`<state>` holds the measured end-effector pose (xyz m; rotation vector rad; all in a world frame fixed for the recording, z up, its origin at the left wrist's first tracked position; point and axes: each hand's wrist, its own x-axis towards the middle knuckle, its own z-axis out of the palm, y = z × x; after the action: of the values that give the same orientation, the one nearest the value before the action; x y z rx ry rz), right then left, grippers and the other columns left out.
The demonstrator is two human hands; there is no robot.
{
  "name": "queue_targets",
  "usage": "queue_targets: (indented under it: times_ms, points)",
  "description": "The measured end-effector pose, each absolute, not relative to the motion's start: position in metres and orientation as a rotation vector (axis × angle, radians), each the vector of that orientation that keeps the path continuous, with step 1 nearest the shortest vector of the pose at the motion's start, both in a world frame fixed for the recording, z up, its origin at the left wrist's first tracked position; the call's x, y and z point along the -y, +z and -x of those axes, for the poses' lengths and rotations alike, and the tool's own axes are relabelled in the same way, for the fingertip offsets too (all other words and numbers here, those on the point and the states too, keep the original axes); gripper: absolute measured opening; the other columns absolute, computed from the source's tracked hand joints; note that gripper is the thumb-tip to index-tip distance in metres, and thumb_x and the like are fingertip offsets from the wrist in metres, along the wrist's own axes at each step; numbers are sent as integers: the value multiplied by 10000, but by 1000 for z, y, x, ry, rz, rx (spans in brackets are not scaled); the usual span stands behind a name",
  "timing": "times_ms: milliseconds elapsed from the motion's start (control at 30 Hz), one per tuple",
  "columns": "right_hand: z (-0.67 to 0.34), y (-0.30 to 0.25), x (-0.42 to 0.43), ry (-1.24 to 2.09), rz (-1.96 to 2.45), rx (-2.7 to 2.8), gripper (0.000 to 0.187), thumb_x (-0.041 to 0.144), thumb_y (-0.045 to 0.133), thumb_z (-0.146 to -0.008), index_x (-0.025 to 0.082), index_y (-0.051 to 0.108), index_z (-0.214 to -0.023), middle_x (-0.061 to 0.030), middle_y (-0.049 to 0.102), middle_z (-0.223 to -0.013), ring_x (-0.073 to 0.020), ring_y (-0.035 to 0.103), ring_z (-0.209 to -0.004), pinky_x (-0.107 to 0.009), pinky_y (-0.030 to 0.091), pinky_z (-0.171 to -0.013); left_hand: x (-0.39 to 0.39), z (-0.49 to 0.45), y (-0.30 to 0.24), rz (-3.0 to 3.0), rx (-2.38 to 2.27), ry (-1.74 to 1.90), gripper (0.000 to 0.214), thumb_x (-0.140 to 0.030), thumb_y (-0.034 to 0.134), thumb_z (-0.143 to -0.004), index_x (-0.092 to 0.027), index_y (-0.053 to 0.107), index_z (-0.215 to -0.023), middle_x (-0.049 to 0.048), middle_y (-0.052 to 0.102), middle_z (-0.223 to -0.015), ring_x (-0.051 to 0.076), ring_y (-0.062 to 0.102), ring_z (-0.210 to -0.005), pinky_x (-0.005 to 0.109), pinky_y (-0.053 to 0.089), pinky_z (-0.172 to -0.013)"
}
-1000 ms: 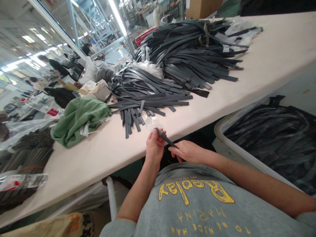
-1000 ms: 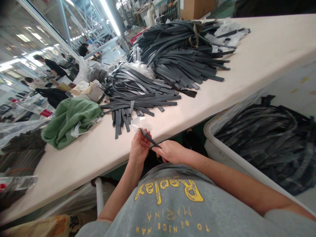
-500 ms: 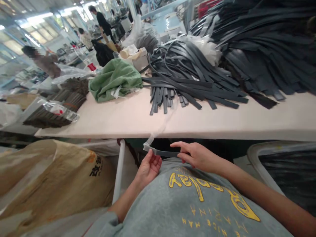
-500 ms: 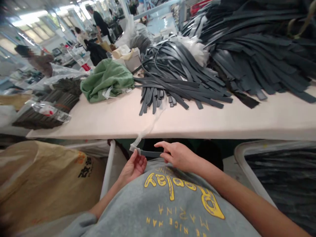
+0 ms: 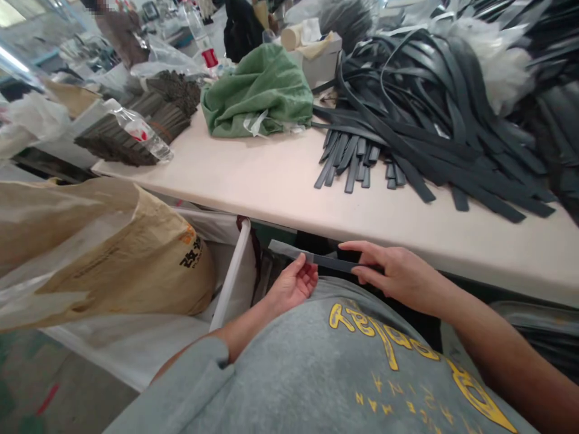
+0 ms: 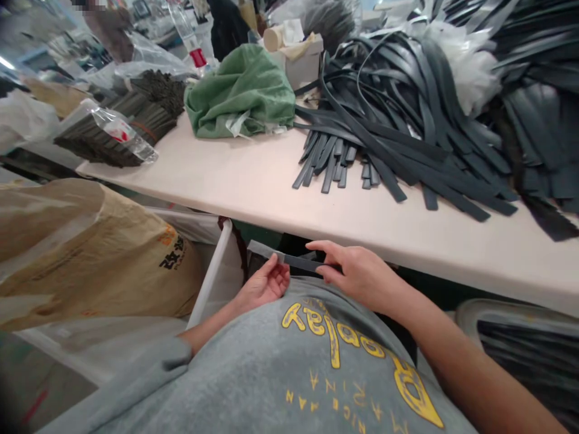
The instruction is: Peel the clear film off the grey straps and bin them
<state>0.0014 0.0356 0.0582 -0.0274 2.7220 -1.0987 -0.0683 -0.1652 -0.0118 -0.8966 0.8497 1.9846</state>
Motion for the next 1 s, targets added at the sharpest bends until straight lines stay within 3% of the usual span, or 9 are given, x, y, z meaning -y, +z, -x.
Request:
queue_targets:
  times_ms: [100, 267, 333, 567, 767, 1000]
  points:
    - [14, 47, -17, -1037, -33, -2765, 467, 228, 532, -873, 207, 543, -1339, -19, 739, -795, -188, 671, -710, -293, 479, -666, 155, 72, -14, 814, -830, 1968, 130, -172, 665, -869, -107, 663, -756, 43, 684, -665, 111, 656, -598, 219, 544, -609]
    - [9, 56, -33, -1270, -107, -2635, 510, 384, 494, -928, 238, 467, -1416, 5, 736, -782, -123, 561, -434, -256, 468, -471, 160, 93, -16, 777, -889, 2271, 122, -175, 770, -771, -142, 657, -738, 2, 693, -673, 89, 648, -622, 203, 526, -659]
    - [8, 62, -39, -1239, -119, -2668, 504, 390, 508, -925, 250, 480, -1408, 14, 732, -741, -123, 554, -428, -245, 444, -436, 161, 94, -17, 729, -887, 2300, 166, -201, 810, -727, -142, 655, -729, 3, 698, -673, 95, 653, -632, 209, 528, -665]
    - [39, 39, -11, -1047, -24, -2833, 449, 275, 535, -883, 223, 554, -1328, -40, 752, -861, -207, 700, -762, -310, 526, -682, 149, 84, -27, 644, -799, 2130, 170, -194, 808, -728, -124, 653, -744, 30, 706, -685, 116, 667, -625, 217, 540, -628]
    - [6, 56, -50, -1116, -64, -2737, 457, 381, 548, -915, 290, 513, -1362, 1, 735, -733, -187, 654, -574, -309, 527, -564, 153, 92, -28, 770, -787, 2107, 150, -191, 742, -801, -133, 635, -713, 14, 679, -639, 102, 651, -603, 211, 535, -637]
    - [31, 35, -15, -886, -73, -2789, 418, 268, 536, -906, 241, 559, -1322, -45, 759, -940, -234, 716, -811, -358, 549, -731, 137, 77, -28, 640, -742, 1900, 94, -149, 690, -839, -118, 649, -760, 39, 693, -668, 106, 659, -595, 193, 525, -592]
